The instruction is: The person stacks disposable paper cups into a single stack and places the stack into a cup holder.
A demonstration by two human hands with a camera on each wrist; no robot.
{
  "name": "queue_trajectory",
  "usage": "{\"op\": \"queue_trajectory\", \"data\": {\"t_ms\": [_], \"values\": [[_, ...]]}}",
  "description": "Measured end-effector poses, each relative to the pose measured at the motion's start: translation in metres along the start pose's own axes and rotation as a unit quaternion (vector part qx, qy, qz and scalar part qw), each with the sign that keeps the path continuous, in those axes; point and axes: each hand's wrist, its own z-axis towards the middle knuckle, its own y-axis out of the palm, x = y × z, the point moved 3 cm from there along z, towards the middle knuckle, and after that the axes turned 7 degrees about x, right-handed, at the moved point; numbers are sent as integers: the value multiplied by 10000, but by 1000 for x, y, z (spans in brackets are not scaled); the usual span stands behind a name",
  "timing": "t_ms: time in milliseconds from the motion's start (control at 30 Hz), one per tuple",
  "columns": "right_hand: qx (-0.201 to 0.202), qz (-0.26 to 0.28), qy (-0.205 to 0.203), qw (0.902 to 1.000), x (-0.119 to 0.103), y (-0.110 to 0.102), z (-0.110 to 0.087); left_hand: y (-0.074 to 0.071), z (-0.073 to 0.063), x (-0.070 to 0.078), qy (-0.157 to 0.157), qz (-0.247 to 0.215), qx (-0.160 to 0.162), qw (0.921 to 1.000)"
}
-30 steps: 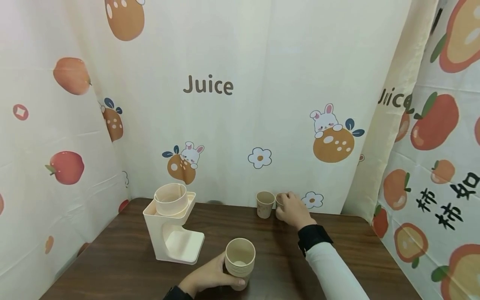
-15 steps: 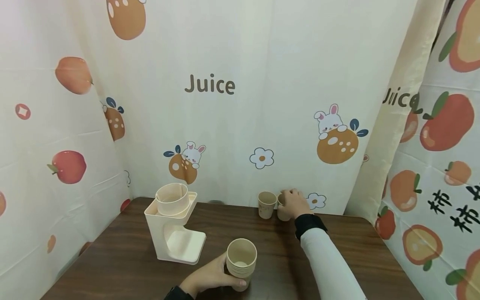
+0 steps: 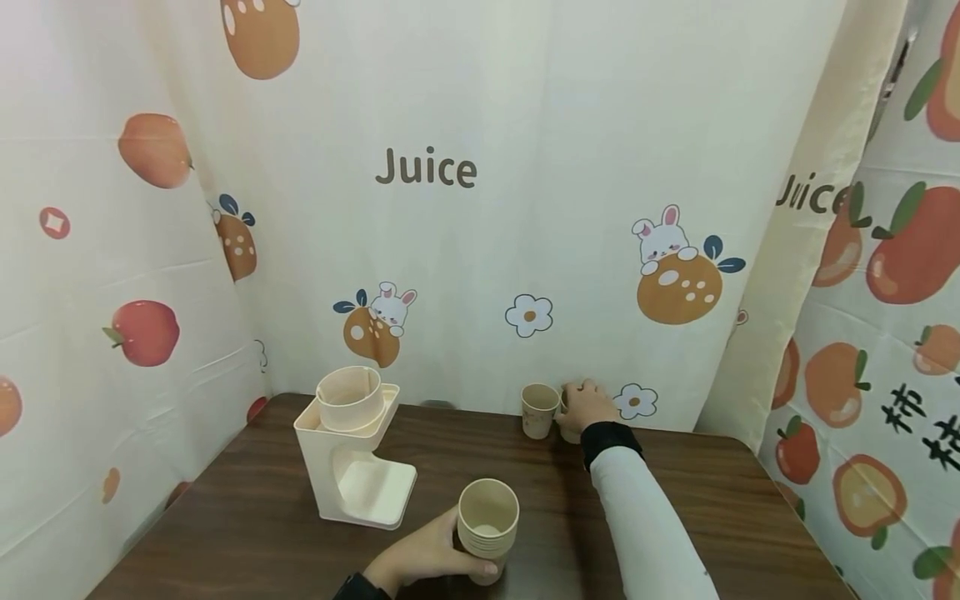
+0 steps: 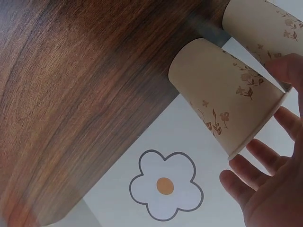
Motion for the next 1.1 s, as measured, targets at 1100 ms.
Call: {"op": "queue_trajectory", "data": {"t_ms": [1100], "values": [[-360, 425, 194, 9983, 2, -9, -13, -1, -1, -2, 1, 163, 110, 9998]]}}
